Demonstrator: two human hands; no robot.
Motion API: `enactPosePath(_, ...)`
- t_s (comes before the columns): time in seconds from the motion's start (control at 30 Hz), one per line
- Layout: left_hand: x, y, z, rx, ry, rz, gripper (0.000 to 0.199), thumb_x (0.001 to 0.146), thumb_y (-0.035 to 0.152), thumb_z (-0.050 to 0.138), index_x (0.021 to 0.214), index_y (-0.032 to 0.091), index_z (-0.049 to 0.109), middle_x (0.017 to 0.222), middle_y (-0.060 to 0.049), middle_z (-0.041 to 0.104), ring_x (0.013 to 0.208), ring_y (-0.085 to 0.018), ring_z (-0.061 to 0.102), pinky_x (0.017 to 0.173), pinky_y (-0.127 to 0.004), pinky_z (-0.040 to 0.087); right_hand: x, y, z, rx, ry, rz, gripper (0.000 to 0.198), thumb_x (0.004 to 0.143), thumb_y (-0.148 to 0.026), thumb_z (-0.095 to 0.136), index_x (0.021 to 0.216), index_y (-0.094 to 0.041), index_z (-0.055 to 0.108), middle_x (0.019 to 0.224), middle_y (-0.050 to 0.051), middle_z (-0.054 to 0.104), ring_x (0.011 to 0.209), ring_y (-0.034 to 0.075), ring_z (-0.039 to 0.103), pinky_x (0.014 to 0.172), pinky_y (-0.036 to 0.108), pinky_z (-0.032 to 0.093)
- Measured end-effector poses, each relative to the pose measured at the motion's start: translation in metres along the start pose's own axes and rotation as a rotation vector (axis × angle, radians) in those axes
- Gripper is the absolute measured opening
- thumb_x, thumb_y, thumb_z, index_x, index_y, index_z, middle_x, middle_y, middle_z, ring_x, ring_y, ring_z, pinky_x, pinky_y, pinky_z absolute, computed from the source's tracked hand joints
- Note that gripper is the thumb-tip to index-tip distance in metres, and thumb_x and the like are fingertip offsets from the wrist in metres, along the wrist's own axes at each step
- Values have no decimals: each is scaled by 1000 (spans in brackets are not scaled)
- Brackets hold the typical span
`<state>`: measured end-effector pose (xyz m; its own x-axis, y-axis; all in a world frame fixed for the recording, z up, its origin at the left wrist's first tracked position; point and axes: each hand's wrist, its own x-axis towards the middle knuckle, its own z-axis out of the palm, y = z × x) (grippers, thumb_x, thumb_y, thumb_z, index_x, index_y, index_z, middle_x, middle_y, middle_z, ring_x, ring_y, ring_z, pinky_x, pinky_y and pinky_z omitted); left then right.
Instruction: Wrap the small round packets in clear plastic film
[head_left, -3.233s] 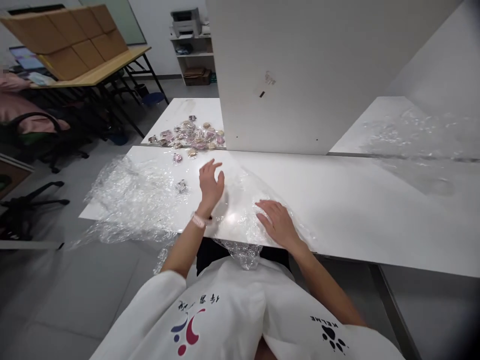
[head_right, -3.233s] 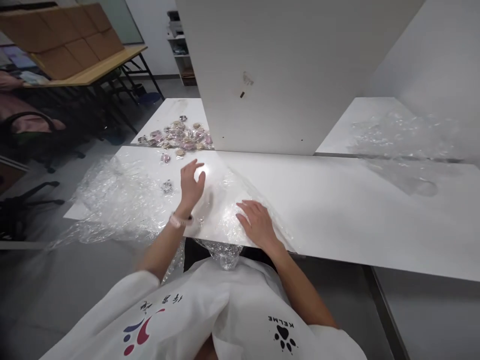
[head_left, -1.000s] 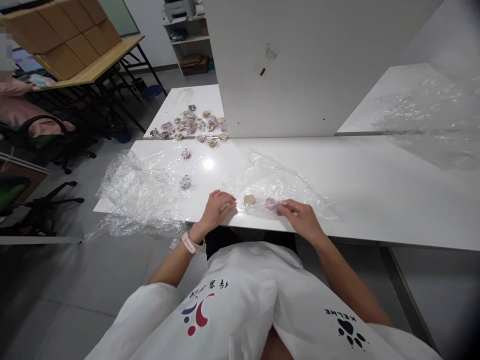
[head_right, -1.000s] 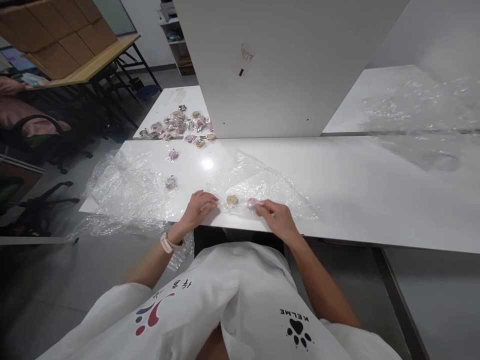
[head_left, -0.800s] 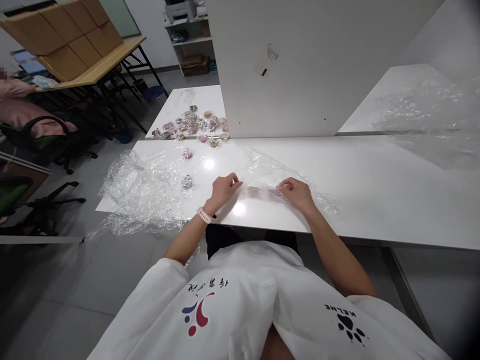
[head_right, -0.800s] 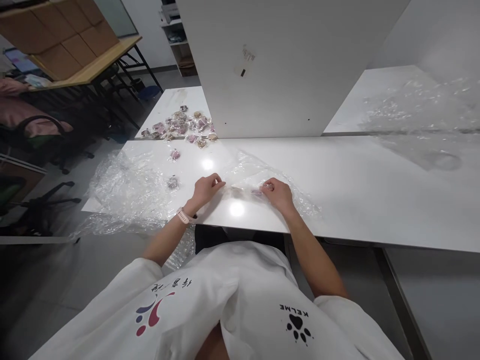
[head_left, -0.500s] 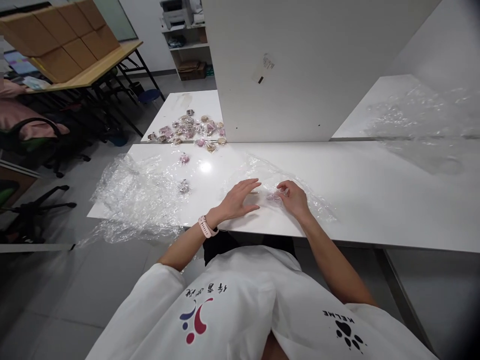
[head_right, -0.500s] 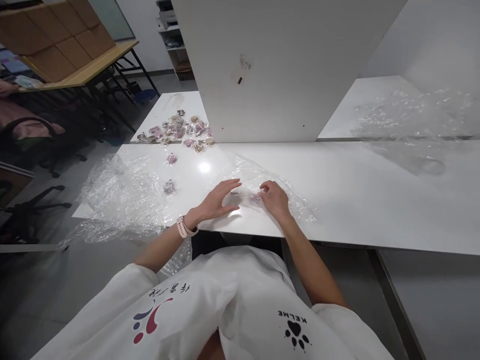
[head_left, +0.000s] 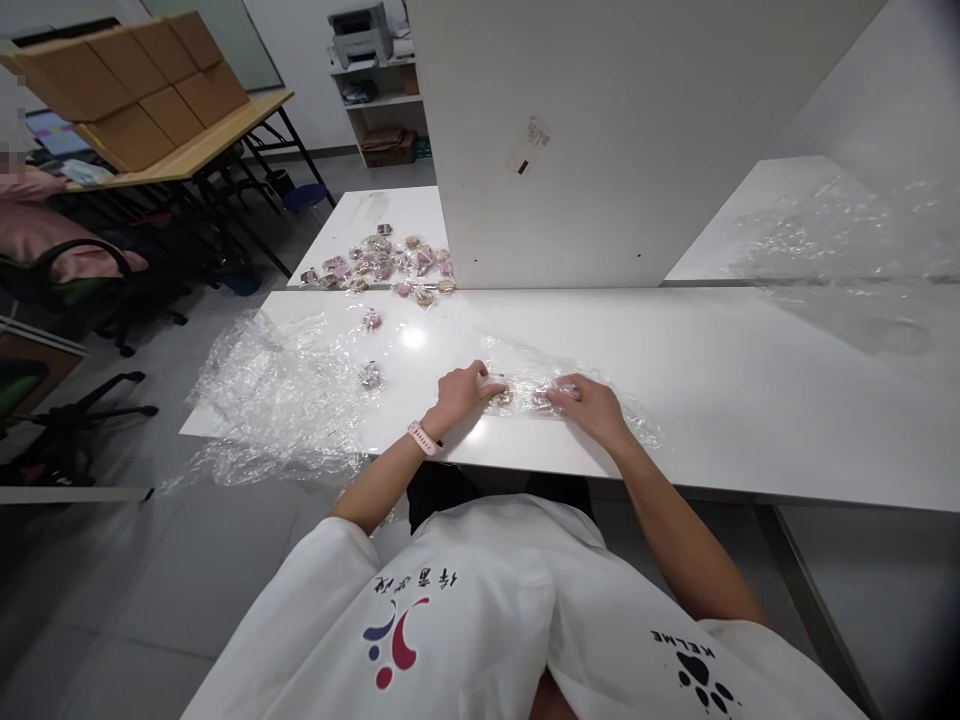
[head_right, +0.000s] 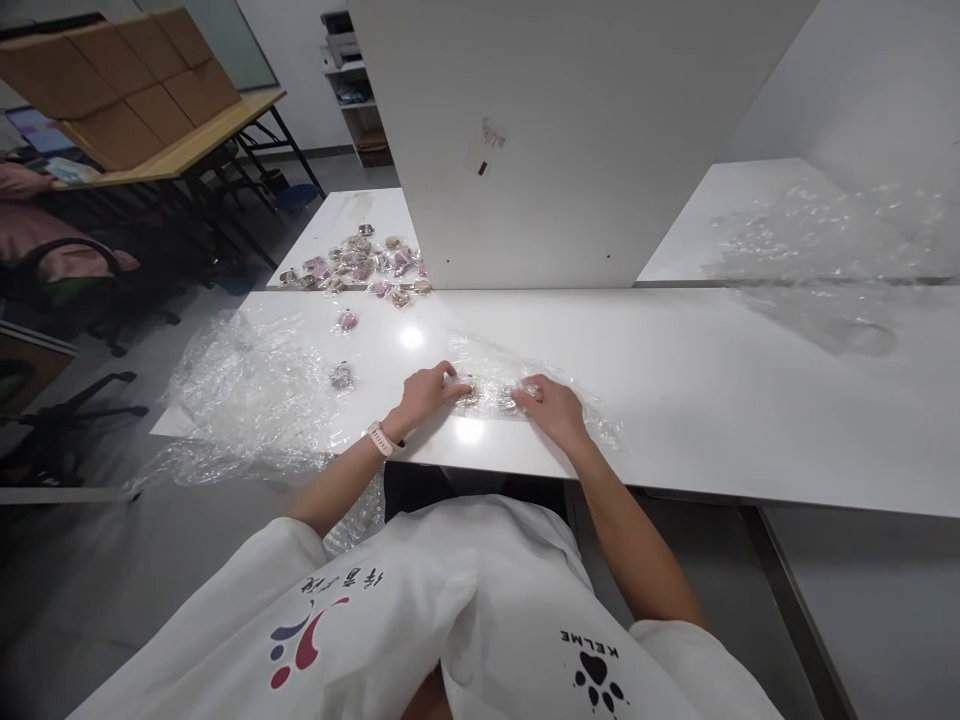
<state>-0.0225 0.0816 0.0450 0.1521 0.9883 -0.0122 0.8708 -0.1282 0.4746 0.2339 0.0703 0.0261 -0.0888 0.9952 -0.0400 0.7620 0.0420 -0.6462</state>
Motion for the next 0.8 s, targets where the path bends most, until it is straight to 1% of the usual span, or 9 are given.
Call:
enactPosePath(0.1, -12, 1, 0, 132, 196, 253, 32, 95, 29, 54, 123, 16, 58, 121, -14, 67, 111, -29, 61, 89, -42, 48, 6, -2, 0, -75, 123, -44, 44, 87, -57, 60, 116, -25, 65, 98, 5, 69, 81, 23, 66, 70, 33, 48)
enactPosePath(0.2, -30, -5, 6, 110, 112, 517, 41, 93, 16, 47, 134, 17, 52, 143, -12, 56, 135, -27, 48, 111, -47, 37, -7, 8, 7, -40, 109, -298, 40, 91, -55, 56, 119, -27, 65, 129, 9, 61, 108, 26, 63, 83, 38, 51)
enactPosePath(0.3, -35, -15, 11, 4, 71, 443, 40, 96, 16, 42, 133, 21, 54, 138, -10, 62, 129, -24, 55, 110, -47, 39, -19, 19, 11, 5, 97, -443, 42, 94, -54, 50, 121, -26, 66, 132, 11, 60, 122, 28, 56, 95, 42, 48)
enactPosePath(0.37, -27, -20, 9, -57, 81, 318, 30, 97, 22, 44, 121, 22, 63, 119, -8, 71, 111, -24, 65, 100, -43, 46, -18, 22, 7, 2, 117, -437, 40, 99, -49, 43, 116, -24, 68, 117, 11, 67, 111, 26, 60, 92, 41, 48)
enactPosePath(0.47, -4, -18, 0, -112, 50, 136, 29, 100, 36, 44, 100, 21, 69, 84, -5, 74, 77, -21, 67, 76, -34, 49, -4, 16, -7, -81, 98, -347, 42, 100, -48, 38, 92, -23, 71, 83, 7, 69, 83, 23, 62, 79, 36, 46)
enactPosePath(0.57, 17, -8, -9, -121, -56, -5, 30, 98, 41, 49, 90, 20, 69, 69, -3, 68, 66, -19, 63, 64, -30, 44, 14, 4, -19, -168, -52, -159, 45, 98, -51, 41, 73, -22, 65, 66, 3, 61, 66, 19, 55, 65, 32, 39)
enactPosePath(0.67, 17, 6, -11, 43, -12, -64, 18, 93, 30, 58, 100, 17, 69, 86, -9, 72, 86, -25, 67, 75, -35, 48, 20, -7, -21, -256, -78, -40, 37, 95, -47, 50, 76, -21, 67, 74, 5, 65, 70, 21, 56, 64, 32, 37)
enactPosePath(0.73, 4, 14, -8, 173, 117, 39, 27, 93, 17, 52, 117, 16, 65, 117, -14, 69, 116, -29, 61, 96, -43, 46, 13, -10, -18, -335, 125, -114, 27, 94, -40, 53, 92, -19, 71, 95, 10, 69, 87, 25, 58, 74, 36, 40)
enactPosePath(0.8, -14, 17, -2, 256, 176, 196, 45, 91, 11, 47, 135, 17, 54, 146, -14, 53, 141, -28, 42, 115, -50, 32, -1, -10, -14, -372, 336, -226, 28, 95, -35, 51, 106, -19, 71, 110, 13, 67, 100, 29, 56, 84, 40, 40)
